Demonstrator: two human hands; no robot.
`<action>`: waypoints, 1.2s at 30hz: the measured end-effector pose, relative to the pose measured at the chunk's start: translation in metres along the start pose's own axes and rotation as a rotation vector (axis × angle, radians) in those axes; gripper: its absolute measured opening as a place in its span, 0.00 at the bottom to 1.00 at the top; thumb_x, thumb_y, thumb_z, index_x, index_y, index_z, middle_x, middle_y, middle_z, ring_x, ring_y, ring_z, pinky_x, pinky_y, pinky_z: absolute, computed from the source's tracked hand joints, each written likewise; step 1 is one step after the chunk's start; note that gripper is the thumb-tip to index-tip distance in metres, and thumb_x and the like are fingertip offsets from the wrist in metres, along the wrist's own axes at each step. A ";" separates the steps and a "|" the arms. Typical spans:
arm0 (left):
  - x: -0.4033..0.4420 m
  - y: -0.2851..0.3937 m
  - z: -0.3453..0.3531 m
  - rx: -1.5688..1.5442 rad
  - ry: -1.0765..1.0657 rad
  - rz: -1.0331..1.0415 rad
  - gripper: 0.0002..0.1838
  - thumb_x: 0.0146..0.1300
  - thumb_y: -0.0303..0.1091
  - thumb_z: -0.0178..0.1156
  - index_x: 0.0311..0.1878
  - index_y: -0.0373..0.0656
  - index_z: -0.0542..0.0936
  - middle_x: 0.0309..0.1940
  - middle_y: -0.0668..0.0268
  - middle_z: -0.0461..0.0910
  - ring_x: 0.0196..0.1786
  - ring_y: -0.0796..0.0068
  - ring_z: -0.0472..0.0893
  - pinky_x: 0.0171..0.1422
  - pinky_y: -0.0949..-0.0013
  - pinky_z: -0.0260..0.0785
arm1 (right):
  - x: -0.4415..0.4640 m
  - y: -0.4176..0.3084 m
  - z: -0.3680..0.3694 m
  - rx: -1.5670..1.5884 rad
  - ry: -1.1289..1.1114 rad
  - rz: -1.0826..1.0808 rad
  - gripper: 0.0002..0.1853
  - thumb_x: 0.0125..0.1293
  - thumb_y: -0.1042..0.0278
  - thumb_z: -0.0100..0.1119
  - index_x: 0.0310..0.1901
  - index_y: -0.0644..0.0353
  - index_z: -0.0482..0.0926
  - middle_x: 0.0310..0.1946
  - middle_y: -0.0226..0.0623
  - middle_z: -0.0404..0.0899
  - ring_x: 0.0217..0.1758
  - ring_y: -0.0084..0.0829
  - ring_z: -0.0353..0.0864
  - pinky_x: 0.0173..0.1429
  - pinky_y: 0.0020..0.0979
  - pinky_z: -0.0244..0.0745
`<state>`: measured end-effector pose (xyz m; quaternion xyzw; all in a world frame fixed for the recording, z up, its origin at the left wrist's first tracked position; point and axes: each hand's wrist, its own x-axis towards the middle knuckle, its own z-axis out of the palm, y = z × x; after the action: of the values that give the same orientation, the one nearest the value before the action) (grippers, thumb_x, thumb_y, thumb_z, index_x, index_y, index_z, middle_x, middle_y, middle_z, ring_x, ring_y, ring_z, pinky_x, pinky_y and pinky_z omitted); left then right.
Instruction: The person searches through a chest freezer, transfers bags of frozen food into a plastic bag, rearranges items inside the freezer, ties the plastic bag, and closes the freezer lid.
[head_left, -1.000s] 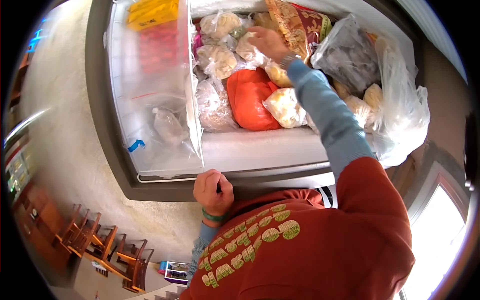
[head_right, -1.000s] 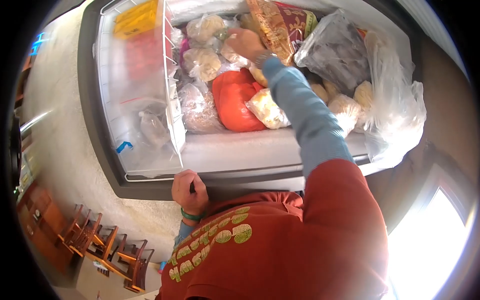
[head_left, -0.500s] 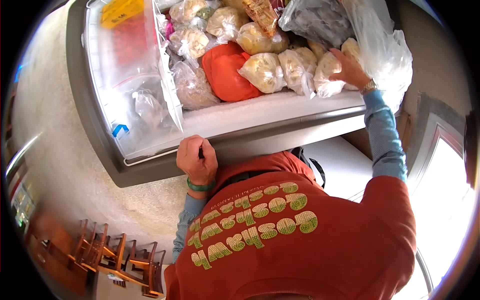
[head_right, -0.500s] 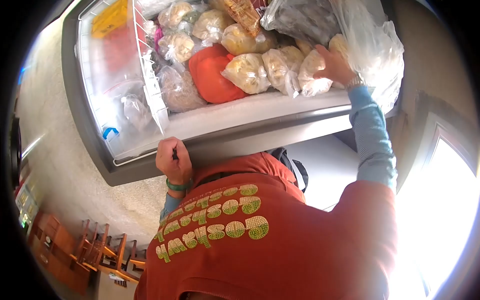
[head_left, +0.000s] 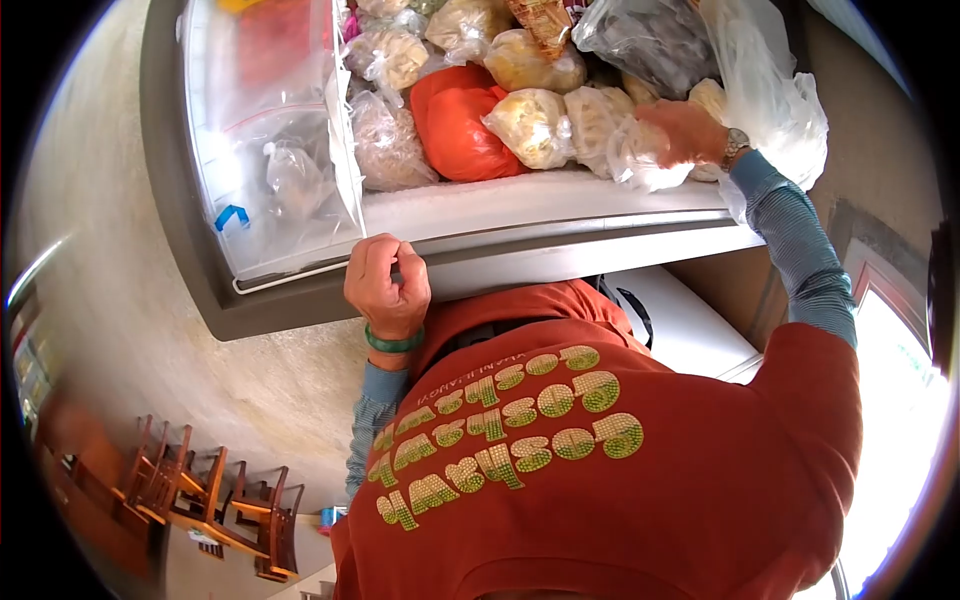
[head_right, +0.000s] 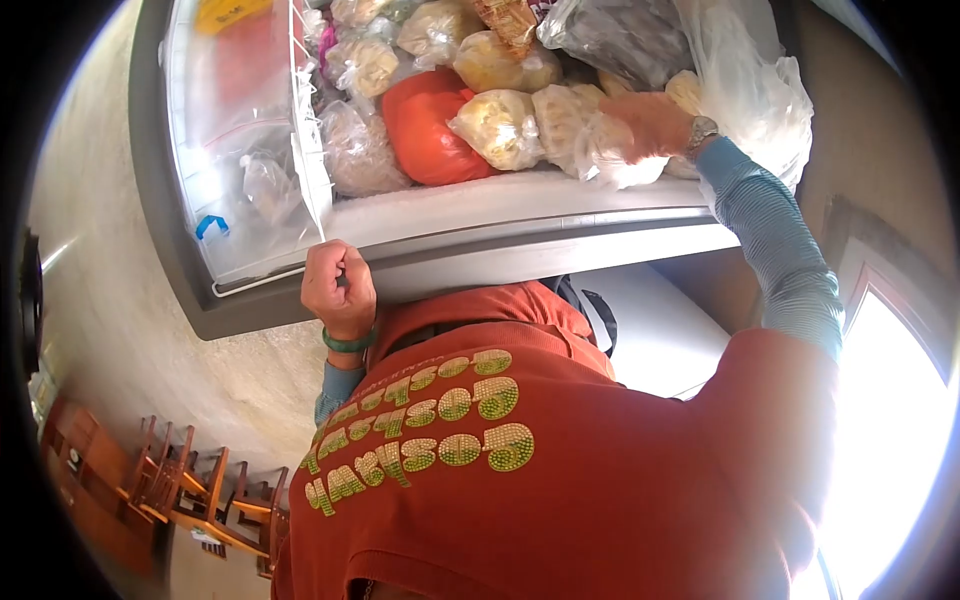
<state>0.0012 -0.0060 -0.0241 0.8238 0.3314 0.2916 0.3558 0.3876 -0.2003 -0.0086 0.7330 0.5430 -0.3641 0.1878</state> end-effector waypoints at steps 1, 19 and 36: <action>0.000 0.000 0.000 0.001 0.010 0.009 0.06 0.44 0.18 0.55 0.27 0.39 0.72 0.24 0.61 0.74 0.24 0.63 0.72 0.27 0.68 0.65 | 0.002 -0.002 -0.007 0.011 0.007 -0.034 0.42 0.38 0.62 0.71 0.59 0.56 0.63 0.48 0.46 0.72 0.50 0.47 0.74 0.54 0.40 0.70; 0.001 0.002 0.001 0.070 -0.001 -0.055 0.06 0.44 0.18 0.55 0.27 0.38 0.72 0.25 0.61 0.74 0.25 0.63 0.73 0.27 0.68 0.65 | 0.258 -0.091 -0.065 0.935 0.102 0.020 0.33 0.56 0.51 0.60 0.60 0.58 0.65 0.47 0.40 0.73 0.50 0.30 0.73 0.49 0.32 0.71; 0.003 0.000 0.002 0.064 0.045 -0.020 0.06 0.43 0.19 0.57 0.27 0.38 0.73 0.25 0.60 0.75 0.25 0.63 0.73 0.28 0.68 0.66 | 0.240 -0.133 0.045 0.254 0.114 -0.160 0.52 0.37 0.50 0.73 0.64 0.57 0.55 0.48 0.50 0.72 0.52 0.48 0.73 0.51 0.42 0.70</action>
<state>0.0043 -0.0042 -0.0248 0.8246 0.3566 0.2960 0.3244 0.2833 -0.0268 -0.1996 0.7247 0.5593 -0.4012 0.0328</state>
